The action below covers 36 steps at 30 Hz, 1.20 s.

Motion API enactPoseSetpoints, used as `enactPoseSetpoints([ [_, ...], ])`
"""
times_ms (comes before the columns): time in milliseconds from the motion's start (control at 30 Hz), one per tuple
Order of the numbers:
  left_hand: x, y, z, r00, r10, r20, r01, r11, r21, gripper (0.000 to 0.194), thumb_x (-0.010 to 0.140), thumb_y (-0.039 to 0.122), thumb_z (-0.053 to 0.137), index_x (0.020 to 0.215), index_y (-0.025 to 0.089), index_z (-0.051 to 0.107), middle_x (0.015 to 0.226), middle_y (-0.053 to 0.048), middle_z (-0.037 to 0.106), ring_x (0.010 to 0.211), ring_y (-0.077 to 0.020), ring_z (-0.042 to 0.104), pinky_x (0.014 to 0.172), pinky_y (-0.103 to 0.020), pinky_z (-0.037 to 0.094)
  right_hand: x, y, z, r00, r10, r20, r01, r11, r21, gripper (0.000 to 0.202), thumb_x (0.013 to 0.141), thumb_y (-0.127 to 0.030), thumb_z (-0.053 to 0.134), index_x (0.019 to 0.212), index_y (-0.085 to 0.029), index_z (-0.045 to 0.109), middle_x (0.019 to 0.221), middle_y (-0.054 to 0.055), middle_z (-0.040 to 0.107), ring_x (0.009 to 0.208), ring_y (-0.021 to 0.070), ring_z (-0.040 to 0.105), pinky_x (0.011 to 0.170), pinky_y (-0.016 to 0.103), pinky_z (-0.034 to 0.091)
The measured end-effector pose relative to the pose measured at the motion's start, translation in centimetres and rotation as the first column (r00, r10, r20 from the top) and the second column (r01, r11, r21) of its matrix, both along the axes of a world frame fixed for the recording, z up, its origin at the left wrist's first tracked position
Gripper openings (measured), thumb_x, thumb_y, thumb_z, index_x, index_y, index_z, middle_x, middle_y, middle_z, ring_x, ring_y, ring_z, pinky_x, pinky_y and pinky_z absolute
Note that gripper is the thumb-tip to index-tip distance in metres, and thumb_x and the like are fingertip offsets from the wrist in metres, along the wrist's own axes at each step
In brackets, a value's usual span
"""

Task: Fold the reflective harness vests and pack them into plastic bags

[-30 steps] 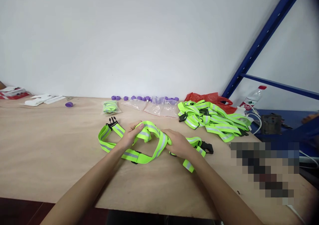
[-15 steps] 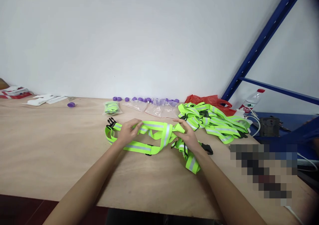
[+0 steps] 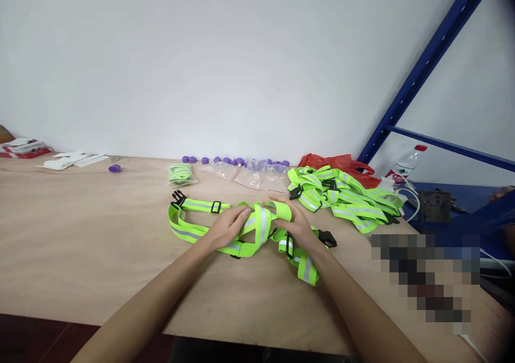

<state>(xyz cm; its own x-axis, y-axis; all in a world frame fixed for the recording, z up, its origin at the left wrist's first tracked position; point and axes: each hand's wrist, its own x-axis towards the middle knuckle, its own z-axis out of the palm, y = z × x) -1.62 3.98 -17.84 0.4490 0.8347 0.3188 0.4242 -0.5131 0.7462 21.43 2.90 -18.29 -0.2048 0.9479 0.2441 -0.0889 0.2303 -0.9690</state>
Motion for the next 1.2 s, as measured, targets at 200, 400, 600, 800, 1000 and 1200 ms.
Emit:
enactPoseSetpoints([
  [200,0.6,-0.2,-0.1,0.978,-0.147,0.149,0.182,0.947,-0.263,0.039,0.096,0.05,0.05,0.076,0.017,0.057,0.068,0.001,0.054,0.063,-0.0143,0.048,0.06,-0.026,0.038,-0.8,-1.2,1.1,0.963,0.254,0.09,-0.258,0.965,0.039,0.075,0.074,-0.032,0.082,0.143,-0.028,0.051,0.146,0.01,0.056,0.137,0.0299,0.05,0.111,0.044,0.041],
  [400,0.6,-0.5,-0.2,0.969,-0.137,0.205,0.187,0.95,-0.251,0.029,0.093,0.042,0.057,0.078,0.017,0.055,0.072,0.001,0.053,0.066,-0.0132,0.048,0.062,-0.025,0.039,-0.6,-1.3,2.0,0.944,0.062,-0.323,-0.073,0.997,-0.02,0.049,0.075,-0.042,0.076,0.12,-0.028,0.066,0.096,0.005,0.072,0.093,0.0233,0.068,0.086,0.038,0.055],
  [600,0.5,-0.2,-0.7,0.991,-0.06,0.123,0.075,0.99,-0.121,0.023,0.098,0.035,0.045,0.092,0.018,0.058,0.077,-0.001,0.058,0.069,-0.0164,0.052,0.064,-0.026,0.041,1.0,-1.2,3.2,0.928,-0.137,-0.346,0.078,0.981,-0.178,0.036,0.08,-0.042,0.072,0.11,-0.024,0.067,0.049,-0.012,0.034,0.031,0.0052,0.022,0.032,0.022,0.035],
  [800,-0.1,0.4,-1.0,0.992,0.123,0.036,-0.126,0.989,0.084,0.038,0.099,0.025,0.04,0.132,0.017,0.057,0.076,0.0,0.059,0.065,-0.0155,0.05,0.065,-0.026,0.038,0.8,-1.0,2.2,0.945,0.171,0.277,-0.084,0.95,-0.302,0.058,0.075,-0.052,0.078,0.121,-0.018,0.068,0.056,-0.004,0.057,0.041,0.0092,0.044,0.037,0.021,0.031],
  [1000,-0.4,0.4,-1.0,0.994,0.106,0.03,-0.107,0.993,0.047,0.039,0.098,0.023,0.042,0.134,0.017,0.053,0.064,0.005,0.045,0.058,-0.0141,0.042,0.06,-0.025,0.032,-0.6,-0.9,0.7,0.924,0.186,0.335,-0.123,0.972,-0.201,0.026,0.077,-0.041,0.072,0.069,-0.017,0.067,0.061,-0.002,0.056,0.055,0.0107,0.049,0.049,0.022,0.036],
  [1200,0.0,0.2,-0.8,0.92,0.002,0.391,0.084,0.976,-0.202,0.032,0.094,0.035,0.057,0.12,0.02,0.047,0.089,-0.002,0.062,0.077,-0.0163,0.058,0.067,-0.025,0.043,-0.9,-0.6,1.3,0.995,-0.005,-0.105,-0.028,0.951,-0.309,0.03,0.071,-0.044,0.074,0.069,-0.022,0.055,0.086,0.002,0.066,0.065,0.0178,0.065,0.056,0.028,0.05],
])
